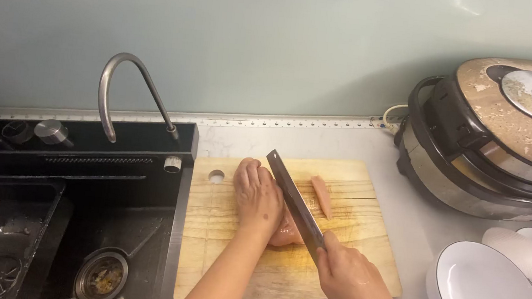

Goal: Cutting raw chicken breast into small pieces on a wooden cutting board using a cleaver.

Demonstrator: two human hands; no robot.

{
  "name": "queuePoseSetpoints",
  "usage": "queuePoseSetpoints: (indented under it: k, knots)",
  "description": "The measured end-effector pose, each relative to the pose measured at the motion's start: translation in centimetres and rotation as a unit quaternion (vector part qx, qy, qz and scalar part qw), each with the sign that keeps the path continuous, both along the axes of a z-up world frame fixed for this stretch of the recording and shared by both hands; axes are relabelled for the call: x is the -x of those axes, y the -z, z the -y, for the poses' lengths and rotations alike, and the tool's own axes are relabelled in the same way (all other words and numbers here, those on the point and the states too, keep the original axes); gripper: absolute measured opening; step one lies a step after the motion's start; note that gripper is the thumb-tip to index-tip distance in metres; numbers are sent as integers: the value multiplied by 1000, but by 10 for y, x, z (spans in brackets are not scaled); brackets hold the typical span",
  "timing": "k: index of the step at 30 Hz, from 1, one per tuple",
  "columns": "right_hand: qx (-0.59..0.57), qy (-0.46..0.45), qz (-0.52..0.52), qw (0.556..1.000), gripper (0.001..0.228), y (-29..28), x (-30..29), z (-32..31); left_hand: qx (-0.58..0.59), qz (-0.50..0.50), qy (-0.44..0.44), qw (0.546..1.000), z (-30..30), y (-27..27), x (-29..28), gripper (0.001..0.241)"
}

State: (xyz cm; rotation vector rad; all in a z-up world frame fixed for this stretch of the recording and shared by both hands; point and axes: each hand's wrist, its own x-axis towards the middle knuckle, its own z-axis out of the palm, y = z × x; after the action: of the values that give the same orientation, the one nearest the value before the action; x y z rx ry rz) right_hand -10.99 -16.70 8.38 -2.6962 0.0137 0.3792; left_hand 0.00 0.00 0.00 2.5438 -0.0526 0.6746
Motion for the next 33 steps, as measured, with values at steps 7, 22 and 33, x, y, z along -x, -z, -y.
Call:
queuePoseSetpoints:
  k: [7, 22, 33]
  knots:
    - [33, -25, -3, 999, 19, -7, -22, -23, -4, -18, -13, 1000, 4, 11, -6, 33]
    - [46, -16, -71, 996, 22, 16, -14, -12, -34, -93, -14, 995, 7, 8, -6, 40]
    - [-10, -44, 21, 999, 21, 34, -23, 0, 0, -39, 2, 999, 0, 4, -8, 35]
